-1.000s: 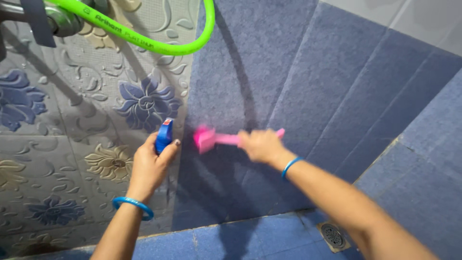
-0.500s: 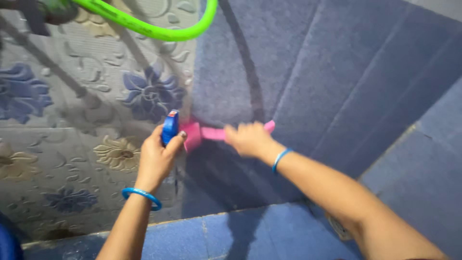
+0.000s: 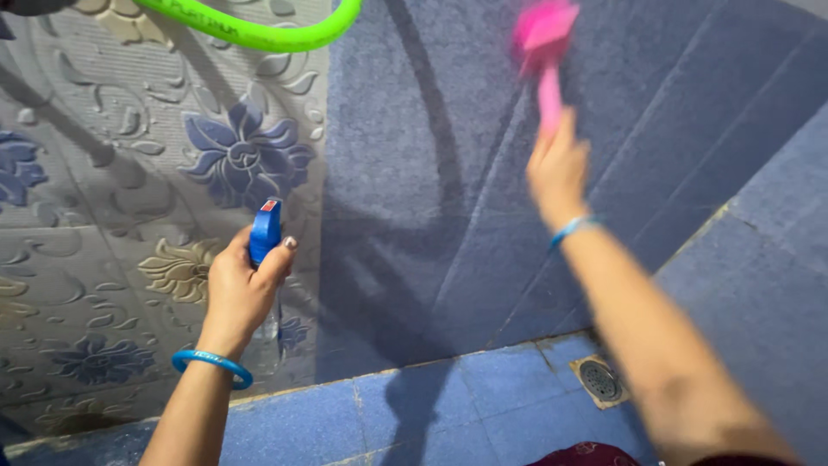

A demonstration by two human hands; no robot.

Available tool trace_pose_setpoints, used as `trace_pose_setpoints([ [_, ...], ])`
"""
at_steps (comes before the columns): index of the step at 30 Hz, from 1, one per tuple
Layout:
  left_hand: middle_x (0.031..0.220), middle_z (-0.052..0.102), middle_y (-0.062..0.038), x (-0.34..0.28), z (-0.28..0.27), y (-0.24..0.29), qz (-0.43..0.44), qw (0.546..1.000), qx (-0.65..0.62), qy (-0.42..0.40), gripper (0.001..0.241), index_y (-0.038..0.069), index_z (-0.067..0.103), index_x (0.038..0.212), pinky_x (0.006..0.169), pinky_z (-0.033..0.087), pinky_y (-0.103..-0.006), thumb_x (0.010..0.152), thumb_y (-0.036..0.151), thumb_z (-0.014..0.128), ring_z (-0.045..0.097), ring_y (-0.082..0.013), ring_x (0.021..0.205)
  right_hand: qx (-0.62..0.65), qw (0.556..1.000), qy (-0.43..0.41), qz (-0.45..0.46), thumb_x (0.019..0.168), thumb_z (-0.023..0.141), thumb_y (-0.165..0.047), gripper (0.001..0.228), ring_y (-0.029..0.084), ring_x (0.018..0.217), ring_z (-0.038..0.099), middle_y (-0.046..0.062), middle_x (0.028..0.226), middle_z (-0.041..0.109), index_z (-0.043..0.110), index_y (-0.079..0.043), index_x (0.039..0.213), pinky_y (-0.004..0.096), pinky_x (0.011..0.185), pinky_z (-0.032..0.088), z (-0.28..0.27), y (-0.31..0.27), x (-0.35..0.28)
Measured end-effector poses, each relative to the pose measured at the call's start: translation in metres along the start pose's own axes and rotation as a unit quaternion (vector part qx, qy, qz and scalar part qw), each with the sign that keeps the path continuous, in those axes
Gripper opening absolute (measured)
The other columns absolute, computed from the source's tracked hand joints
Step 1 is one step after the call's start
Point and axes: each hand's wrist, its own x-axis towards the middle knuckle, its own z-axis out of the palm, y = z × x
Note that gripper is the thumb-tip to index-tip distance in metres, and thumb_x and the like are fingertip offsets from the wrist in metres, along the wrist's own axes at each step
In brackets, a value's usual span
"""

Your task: The person cleans the wall tiles by spraying liquid from a bottle and scrubbing the surface with a pink brush.

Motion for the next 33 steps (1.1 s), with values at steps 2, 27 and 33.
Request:
trace_pose_setpoints([
  [2,0.069,0.065,-0.002,-0.003,0.002,0.004,-0.011,1.0,-0.006,-0.008,0.031,0.001,0.069,0.102,0.058,0.049,-0.0274,0.091,0.03,0.072,0.06,-0.0098,0.061,0.037,0.996,-0.076,0.009,0.102,0.054,-0.027,0.048,0.056,0.067,0.063,0.036,0.078,0.064,0.045,-0.004,0.143,0.064,0.059,0.05,0.005,0.004,-0.095],
  [27,0.067,0.068,-0.009,-0.009,0.047,-0.016,-0.063,0.994,0.073,-0.056,0.042,0.002,0.069,0.112,0.06,0.051,-0.0341,0.087,0.037,0.072,0.063,-0.0172,0.062,0.074,0.966,-0.186,0.161,0.103,0.055,-0.035,0.038,0.053,0.064,0.064,0.028,0.068,0.066,0.052,-0.011,0.132,0.066,0.056,0.046,0.011,-0.001,-0.208],
  [33,0.072,0.072,-0.009,-0.011,0.052,-0.039,-0.067,0.991,0.1,-0.066,0.046,0.001,0.069,0.118,0.065,0.052,-0.033,0.088,0.036,0.072,0.067,-0.0165,0.067,0.19,0.955,-0.006,0.229,0.11,0.047,-0.033,0.024,0.048,0.074,0.068,0.023,0.077,0.067,0.051,-0.01,0.107,0.058,0.062,0.047,0.031,0.077,0.052],
])
